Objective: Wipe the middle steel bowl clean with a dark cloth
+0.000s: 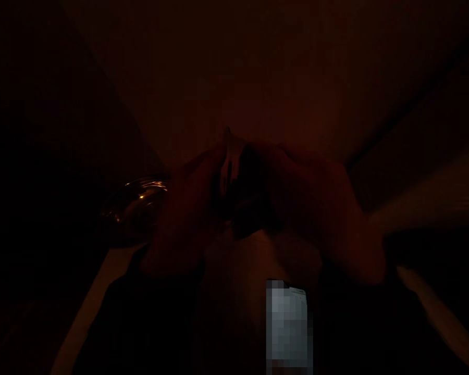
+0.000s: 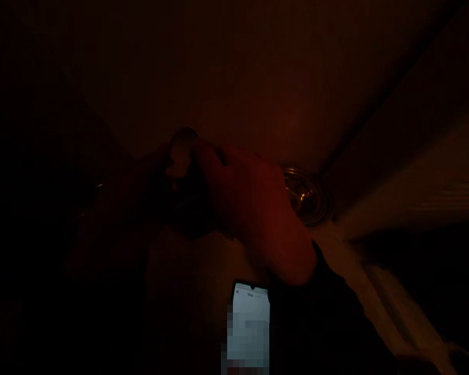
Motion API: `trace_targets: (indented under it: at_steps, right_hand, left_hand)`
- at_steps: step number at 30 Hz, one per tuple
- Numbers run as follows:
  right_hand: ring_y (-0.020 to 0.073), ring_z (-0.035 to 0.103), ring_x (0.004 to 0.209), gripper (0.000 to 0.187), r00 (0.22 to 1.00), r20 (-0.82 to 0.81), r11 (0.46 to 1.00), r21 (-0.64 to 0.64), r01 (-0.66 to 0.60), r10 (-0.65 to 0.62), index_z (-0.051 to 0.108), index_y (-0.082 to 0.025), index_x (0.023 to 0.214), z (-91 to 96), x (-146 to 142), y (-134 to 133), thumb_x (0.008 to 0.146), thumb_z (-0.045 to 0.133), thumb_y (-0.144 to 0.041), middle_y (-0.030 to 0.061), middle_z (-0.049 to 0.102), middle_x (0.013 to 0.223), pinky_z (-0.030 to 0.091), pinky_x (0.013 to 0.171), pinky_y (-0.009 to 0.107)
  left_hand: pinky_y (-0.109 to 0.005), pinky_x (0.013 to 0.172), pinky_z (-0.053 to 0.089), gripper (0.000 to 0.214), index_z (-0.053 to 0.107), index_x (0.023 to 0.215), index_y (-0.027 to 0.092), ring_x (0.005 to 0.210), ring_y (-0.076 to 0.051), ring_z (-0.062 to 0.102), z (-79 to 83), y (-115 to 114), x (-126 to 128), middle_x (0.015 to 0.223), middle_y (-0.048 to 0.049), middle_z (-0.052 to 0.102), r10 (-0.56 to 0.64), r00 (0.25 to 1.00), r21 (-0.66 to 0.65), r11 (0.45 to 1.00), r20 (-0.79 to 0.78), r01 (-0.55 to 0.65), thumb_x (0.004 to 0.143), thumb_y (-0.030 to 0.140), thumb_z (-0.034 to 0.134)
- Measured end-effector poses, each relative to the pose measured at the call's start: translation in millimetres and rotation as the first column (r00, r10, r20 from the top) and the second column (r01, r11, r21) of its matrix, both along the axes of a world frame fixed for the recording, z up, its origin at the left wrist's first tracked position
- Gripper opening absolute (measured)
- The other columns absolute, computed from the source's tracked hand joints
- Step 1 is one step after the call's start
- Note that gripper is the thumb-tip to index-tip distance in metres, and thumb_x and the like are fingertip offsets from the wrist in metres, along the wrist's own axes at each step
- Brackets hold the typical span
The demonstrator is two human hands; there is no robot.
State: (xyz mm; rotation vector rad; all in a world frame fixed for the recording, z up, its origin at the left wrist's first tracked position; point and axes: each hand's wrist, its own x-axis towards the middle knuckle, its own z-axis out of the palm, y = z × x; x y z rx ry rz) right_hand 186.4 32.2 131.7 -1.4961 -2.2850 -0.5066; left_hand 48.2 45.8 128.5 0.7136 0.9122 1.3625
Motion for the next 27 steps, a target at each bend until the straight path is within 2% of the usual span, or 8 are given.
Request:
trace_targets:
  at_steps: [3,7,11,14,17,20,24,27]
  right_hand:
    - [0.0236,0.066,0.073,0.027,0.992,-0.078,0.994,0.041,0.098,-0.095,0.056,-0.022,0.116,-1.6,10.0,6.9,0.096,0.039,-0.028,0.0064,0.068,0.089,0.046,0.056,0.031]
    - [0.0241,0.066,0.075,0.03,0.948,-0.253,0.956,0.168,0.24,-0.193,0.052,-0.022,0.121,3.4,23.1,5.1,0.093,0.048,-0.033,0.0077,0.068,0.093,0.046,0.057,0.033]
    - [0.0249,0.065,0.082,0.029,0.9,-0.382,0.901,0.283,0.33,-0.21,0.056,-0.019,0.117,6.2,20.5,2.1,0.092,0.052,-0.033,0.0097,0.067,0.098,0.048,0.064,0.035]
    - [0.0213,0.063,0.078,0.029,0.917,-0.378,0.943,0.241,0.229,-0.126,0.06,-0.02,0.115,-0.5,5.2,3.2,0.094,0.049,-0.036,0.0083,0.066,0.094,0.049,0.067,0.034]
    - [0.0218,0.061,0.078,0.037,0.944,-0.32,0.986,0.166,-0.023,0.076,0.057,-0.018,0.124,-10.2,-8.8,3.7,0.093,0.047,-0.037,0.0108,0.063,0.097,0.05,0.064,0.033]
    - [0.0251,0.06,0.091,0.046,0.921,-0.28,0.962,0.096,-0.255,0.272,0.047,-0.015,0.135,-15.9,-9.3,4.4,0.092,0.048,-0.031,0.0152,0.059,0.111,0.052,0.073,0.038]
    - [0.0269,0.058,0.095,0.046,0.896,-0.313,0.95,0.098,-0.298,0.314,0.043,-0.014,0.137,-16.2,4.1,11.7,0.093,0.047,-0.027,0.0136,0.061,0.108,0.051,0.081,0.044]
    - [0.0246,0.059,0.096,0.042,0.846,-0.428,0.948,0.122,-0.293,0.317,0.045,-0.015,0.134,-14.7,10.6,15.5,0.093,0.048,-0.027,0.0116,0.062,0.108,0.052,0.082,0.04]
  left_hand:
    - [-0.022,0.058,0.046,0.019,0.068,0.077,0.017,0.07,-0.014,0.063,0.7,-0.4,0.9,0.07,-0.0005,0.067,-0.045,0.997,0.026,0.999,-0.063,0.047,0.088,0.021,0.053]
    - [-0.022,0.051,0.043,0.016,0.068,0.077,0.02,0.06,-0.012,0.059,-0.8,0.9,0.4,0.065,0.0004,0.065,-0.01,0.996,-0.011,1.0,-0.091,0.009,0.085,0.029,0.058]
    - [-0.025,0.057,0.049,0.023,0.071,0.093,0.015,0.069,-0.017,0.065,-4.7,4.0,-0.9,0.082,-0.0047,0.071,0.027,0.995,-0.046,0.998,-0.097,-0.031,0.082,0.034,0.062]
    - [-0.025,0.058,0.05,0.029,0.071,0.097,0.015,0.072,-0.017,0.065,-3.2,3.7,-1.9,0.087,-0.0062,0.071,0.007,0.997,-0.063,0.998,-0.074,-0.012,0.081,0.037,0.062]
    - [-0.021,0.055,0.047,0.023,0.07,0.09,0.015,0.067,-0.013,0.062,0.5,2.1,-3.0,0.078,-0.0031,0.069,0.014,0.999,-0.062,0.998,-0.036,-0.016,0.081,0.035,0.062]
    - [-0.019,0.058,0.047,0.02,0.069,0.09,0.016,0.067,-0.011,0.061,1.2,2.4,-3.8,0.079,-0.0017,0.068,0.047,0.998,-0.012,0.999,-0.053,-0.047,0.083,0.031,0.059]
    - [-0.021,0.062,0.049,0.022,0.071,0.092,0.017,0.072,-0.013,0.064,-0.1,2.9,-3.8,0.086,-0.0038,0.07,0.063,0.988,-0.041,0.997,-0.139,-0.069,0.081,0.034,0.062]
    - [-0.021,0.06,0.049,0.024,0.072,0.091,0.016,0.075,-0.016,0.065,1.3,1.3,-4.2,0.084,-0.005,0.071,0.038,0.967,-0.031,0.998,-0.251,-0.047,0.078,0.035,0.064]
